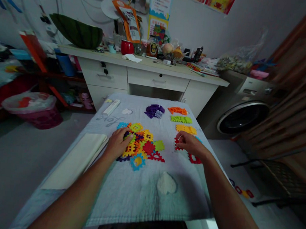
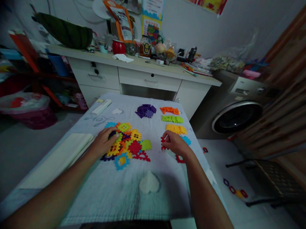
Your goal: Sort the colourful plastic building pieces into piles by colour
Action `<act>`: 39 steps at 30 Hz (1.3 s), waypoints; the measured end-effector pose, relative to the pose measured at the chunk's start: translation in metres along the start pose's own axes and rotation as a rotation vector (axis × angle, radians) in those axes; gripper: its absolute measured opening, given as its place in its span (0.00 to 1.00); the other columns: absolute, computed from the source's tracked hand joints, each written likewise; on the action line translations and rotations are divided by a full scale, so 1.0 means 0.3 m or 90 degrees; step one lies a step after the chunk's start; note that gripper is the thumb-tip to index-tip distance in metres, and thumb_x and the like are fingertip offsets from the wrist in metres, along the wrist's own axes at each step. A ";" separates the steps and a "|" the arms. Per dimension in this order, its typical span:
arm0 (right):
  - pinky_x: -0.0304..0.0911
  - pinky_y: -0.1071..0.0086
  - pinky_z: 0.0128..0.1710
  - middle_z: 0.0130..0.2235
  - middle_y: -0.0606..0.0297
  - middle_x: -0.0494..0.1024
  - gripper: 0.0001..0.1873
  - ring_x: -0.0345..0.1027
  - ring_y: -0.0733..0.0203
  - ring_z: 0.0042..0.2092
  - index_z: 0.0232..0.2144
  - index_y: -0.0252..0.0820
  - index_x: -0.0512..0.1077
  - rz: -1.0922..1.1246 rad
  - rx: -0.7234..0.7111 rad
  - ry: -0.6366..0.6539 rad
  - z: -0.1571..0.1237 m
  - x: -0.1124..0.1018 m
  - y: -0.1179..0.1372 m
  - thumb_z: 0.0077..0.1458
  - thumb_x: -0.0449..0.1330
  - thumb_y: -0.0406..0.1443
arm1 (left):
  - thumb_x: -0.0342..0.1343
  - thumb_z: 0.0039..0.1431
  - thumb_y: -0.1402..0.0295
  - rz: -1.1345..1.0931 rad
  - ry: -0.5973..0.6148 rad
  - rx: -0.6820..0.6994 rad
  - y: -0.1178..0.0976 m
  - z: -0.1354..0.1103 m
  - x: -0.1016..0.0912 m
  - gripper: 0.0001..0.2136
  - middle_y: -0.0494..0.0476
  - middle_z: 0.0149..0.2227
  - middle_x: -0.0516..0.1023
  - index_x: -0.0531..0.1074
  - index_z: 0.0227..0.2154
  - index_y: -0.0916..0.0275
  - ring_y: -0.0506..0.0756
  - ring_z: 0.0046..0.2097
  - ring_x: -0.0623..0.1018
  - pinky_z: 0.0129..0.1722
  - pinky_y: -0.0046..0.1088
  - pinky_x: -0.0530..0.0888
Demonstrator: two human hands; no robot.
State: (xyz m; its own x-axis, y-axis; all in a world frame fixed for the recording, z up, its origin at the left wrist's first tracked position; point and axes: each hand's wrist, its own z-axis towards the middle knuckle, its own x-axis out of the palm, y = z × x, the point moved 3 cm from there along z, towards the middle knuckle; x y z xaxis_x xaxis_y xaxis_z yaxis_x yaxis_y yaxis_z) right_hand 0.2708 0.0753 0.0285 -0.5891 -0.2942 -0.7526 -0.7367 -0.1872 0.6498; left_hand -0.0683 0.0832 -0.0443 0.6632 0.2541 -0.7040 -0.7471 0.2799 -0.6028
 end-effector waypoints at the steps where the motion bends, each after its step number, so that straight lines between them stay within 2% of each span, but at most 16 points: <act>1: 0.52 0.74 0.27 0.26 0.72 0.69 0.07 0.60 0.68 0.27 0.34 0.40 0.68 -0.018 0.000 0.000 -0.023 0.007 -0.005 0.49 0.60 0.33 | 0.47 0.61 0.54 0.002 0.000 0.000 0.003 0.001 0.002 0.18 0.60 0.49 0.74 0.71 0.47 0.60 0.60 0.52 0.72 0.56 0.42 0.67; 5: 0.56 0.71 0.32 0.30 0.66 0.74 0.04 0.65 0.64 0.32 0.33 0.40 0.71 -0.101 -0.005 0.021 -0.093 0.051 -0.011 0.53 0.58 0.32 | 0.47 0.61 0.53 0.008 0.004 0.009 0.013 0.003 0.006 0.19 0.60 0.48 0.74 0.71 0.47 0.60 0.60 0.52 0.72 0.56 0.42 0.67; 9: 0.57 0.64 0.46 0.43 0.57 0.75 0.13 0.67 0.55 0.45 0.41 0.39 0.73 -0.224 -0.024 -0.032 -0.146 0.078 -0.013 0.51 0.62 0.33 | 0.47 0.61 0.53 -0.001 -0.001 0.011 0.011 0.000 0.002 0.19 0.60 0.50 0.74 0.70 0.47 0.60 0.60 0.53 0.72 0.57 0.43 0.67; 11: 0.56 0.62 0.49 0.44 0.56 0.75 0.17 0.65 0.53 0.47 0.44 0.39 0.73 -0.277 -0.026 -0.031 -0.164 0.093 -0.018 0.49 0.64 0.34 | 0.47 0.60 0.53 -0.002 -0.002 0.005 0.008 0.000 -0.001 0.19 0.61 0.50 0.74 0.71 0.46 0.60 0.61 0.53 0.72 0.57 0.43 0.66; 13: 0.55 0.62 0.49 0.43 0.56 0.75 0.17 0.65 0.53 0.46 0.44 0.39 0.74 -0.307 -0.028 -0.014 -0.173 0.110 -0.020 0.49 0.64 0.34 | 0.47 0.60 0.53 0.000 0.002 -0.003 0.007 0.001 -0.001 0.20 0.62 0.50 0.73 0.71 0.46 0.61 0.62 0.53 0.72 0.57 0.44 0.66; 16: 0.56 0.62 0.49 0.41 0.56 0.76 0.13 0.66 0.54 0.45 0.42 0.39 0.75 -0.307 -0.047 -0.014 -0.177 0.125 -0.009 0.52 0.61 0.33 | 0.46 0.60 0.53 0.003 0.010 0.001 0.009 0.002 0.001 0.20 0.62 0.50 0.73 0.71 0.46 0.61 0.62 0.53 0.72 0.57 0.44 0.66; 18: 0.57 0.64 0.49 0.40 0.57 0.77 0.10 0.67 0.55 0.44 0.39 0.39 0.76 -0.271 -0.063 -0.026 -0.184 0.118 -0.002 0.56 0.57 0.32 | 0.46 0.60 0.53 0.002 0.008 0.007 0.010 0.001 0.001 0.20 0.61 0.50 0.73 0.71 0.46 0.61 0.61 0.53 0.72 0.57 0.43 0.66; 20: 0.58 0.65 0.47 0.39 0.58 0.78 0.11 0.69 0.57 0.43 0.37 0.39 0.76 -0.215 -0.059 -0.061 -0.198 0.089 -0.011 0.59 0.53 0.32 | 0.46 0.60 0.53 0.000 0.005 0.007 0.009 -0.001 0.000 0.20 0.61 0.50 0.73 0.71 0.46 0.61 0.61 0.53 0.72 0.57 0.43 0.66; 23: 0.61 0.66 0.43 0.40 0.58 0.78 0.12 0.69 0.58 0.41 0.39 0.40 0.75 -0.145 -0.003 -0.175 -0.232 0.015 -0.066 0.59 0.52 0.34 | 0.47 0.60 0.53 -0.001 0.010 -0.004 0.006 -0.002 -0.003 0.20 0.62 0.50 0.73 0.71 0.46 0.61 0.61 0.53 0.72 0.57 0.43 0.67; 25: 0.62 0.67 0.38 0.36 0.60 0.78 0.14 0.69 0.59 0.36 0.43 0.40 0.74 -0.108 0.063 -0.229 -0.257 -0.026 -0.120 0.58 0.53 0.37 | 0.47 0.59 0.53 0.000 0.015 -0.006 0.005 -0.001 -0.004 0.20 0.61 0.50 0.73 0.71 0.46 0.60 0.61 0.53 0.72 0.56 0.43 0.67; 27: 0.61 0.69 0.33 0.30 0.65 0.76 0.15 0.68 0.61 0.31 0.45 0.40 0.71 -0.075 0.116 -0.237 -0.276 -0.042 -0.164 0.56 0.54 0.38 | 0.47 0.59 0.52 0.002 0.016 -0.003 0.006 0.001 -0.003 0.20 0.61 0.49 0.73 0.71 0.45 0.60 0.61 0.53 0.72 0.56 0.43 0.67; 30: 0.59 0.71 0.30 0.27 0.68 0.73 0.12 0.66 0.62 0.29 0.40 0.41 0.71 -0.060 0.130 -0.210 -0.287 -0.027 -0.185 0.55 0.55 0.39 | 0.47 0.59 0.52 0.004 0.013 -0.001 0.013 0.002 -0.001 0.20 0.62 0.50 0.73 0.71 0.45 0.61 0.62 0.53 0.72 0.57 0.43 0.67; 34: 0.59 0.70 0.33 0.30 0.64 0.75 0.07 0.67 0.61 0.32 0.33 0.41 0.72 -0.135 0.128 -0.193 -0.281 0.003 -0.174 0.55 0.55 0.36 | 0.46 0.60 0.52 0.007 0.009 0.003 0.020 -0.001 0.003 0.20 0.62 0.50 0.73 0.71 0.46 0.60 0.62 0.53 0.72 0.57 0.43 0.66; 39: 0.60 0.67 0.45 0.42 0.56 0.74 0.10 0.68 0.58 0.42 0.39 0.39 0.74 -0.243 0.140 -0.254 -0.267 -0.002 -0.167 0.54 0.56 0.32 | 0.47 0.59 0.53 0.004 0.008 0.001 0.024 -0.001 0.005 0.20 0.60 0.51 0.73 0.71 0.46 0.59 0.61 0.54 0.72 0.58 0.43 0.66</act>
State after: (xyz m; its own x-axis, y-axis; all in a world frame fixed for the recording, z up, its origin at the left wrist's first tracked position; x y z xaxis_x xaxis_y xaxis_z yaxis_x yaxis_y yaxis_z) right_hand 0.3346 0.0098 0.0050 -0.3174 0.1384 -0.9381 -0.9472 0.0010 0.3206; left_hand -0.0727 0.0853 -0.0499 0.6575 0.2444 -0.7128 -0.7516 0.2790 -0.5977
